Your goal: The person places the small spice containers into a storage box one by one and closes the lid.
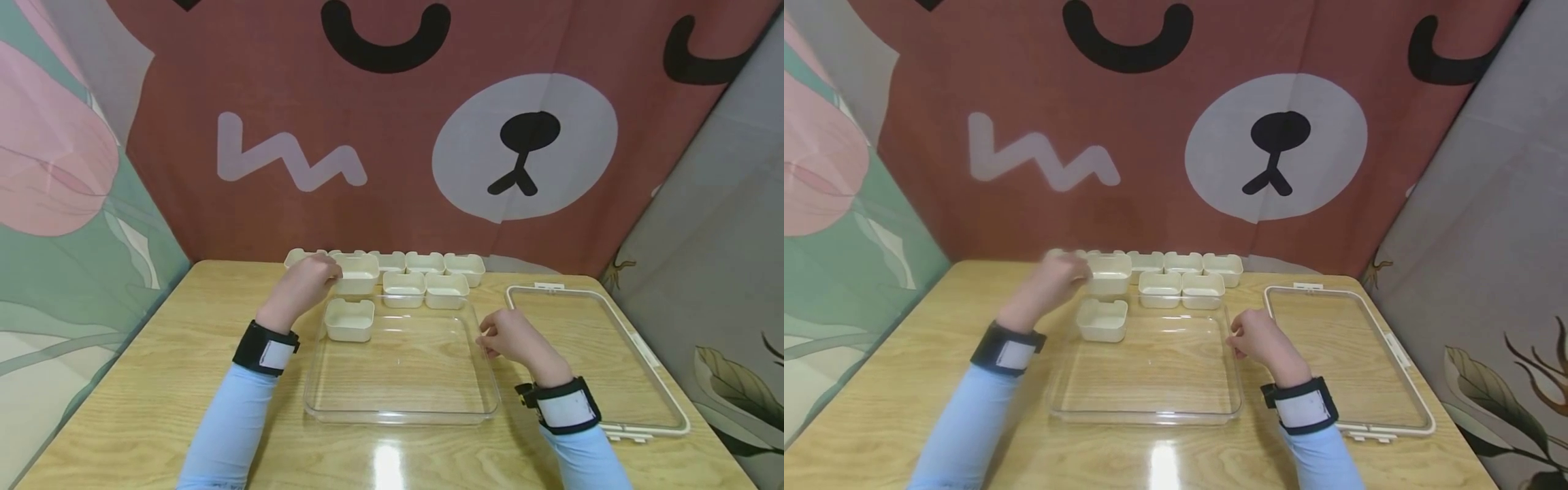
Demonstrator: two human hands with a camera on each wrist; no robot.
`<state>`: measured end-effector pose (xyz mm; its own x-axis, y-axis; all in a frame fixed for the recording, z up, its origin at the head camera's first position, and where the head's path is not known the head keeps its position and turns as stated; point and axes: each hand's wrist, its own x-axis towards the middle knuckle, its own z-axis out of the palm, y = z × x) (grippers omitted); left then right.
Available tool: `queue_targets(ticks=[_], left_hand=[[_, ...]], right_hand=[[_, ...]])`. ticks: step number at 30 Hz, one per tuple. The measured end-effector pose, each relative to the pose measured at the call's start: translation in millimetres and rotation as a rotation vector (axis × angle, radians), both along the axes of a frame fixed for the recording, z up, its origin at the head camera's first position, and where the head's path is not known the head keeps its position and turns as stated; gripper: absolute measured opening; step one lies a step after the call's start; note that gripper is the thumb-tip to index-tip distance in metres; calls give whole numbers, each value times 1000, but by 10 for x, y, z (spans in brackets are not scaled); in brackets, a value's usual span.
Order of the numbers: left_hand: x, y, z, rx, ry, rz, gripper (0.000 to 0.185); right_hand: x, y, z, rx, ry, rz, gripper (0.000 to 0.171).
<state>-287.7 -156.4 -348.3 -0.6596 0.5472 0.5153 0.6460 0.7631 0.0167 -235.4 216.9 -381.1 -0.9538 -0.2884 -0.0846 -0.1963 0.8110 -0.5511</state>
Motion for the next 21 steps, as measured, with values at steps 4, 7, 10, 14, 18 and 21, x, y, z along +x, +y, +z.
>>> queue_targets(ticks=[4,7,10,14,18,21], left_hand=[[42,29,8,-10,4,-11,12],[77,53,13,-21,5,-15,12],[113,83,30,-30,2,-17,11],[156,124,55,-27,-6,-24,11],[199,169,81,-28,0,-40,10],[222,200,84,-35,16,-52,9]], right_hand=[[11,-6,10,-1,4,3,29],[18,-7,14,2,5,6,29],[26,-6,22,9,3,4,29],[28,-8,27,18,1,1,29],[25,-5,31,23,10,6,29],[25,-5,31,26,18,12,29]])
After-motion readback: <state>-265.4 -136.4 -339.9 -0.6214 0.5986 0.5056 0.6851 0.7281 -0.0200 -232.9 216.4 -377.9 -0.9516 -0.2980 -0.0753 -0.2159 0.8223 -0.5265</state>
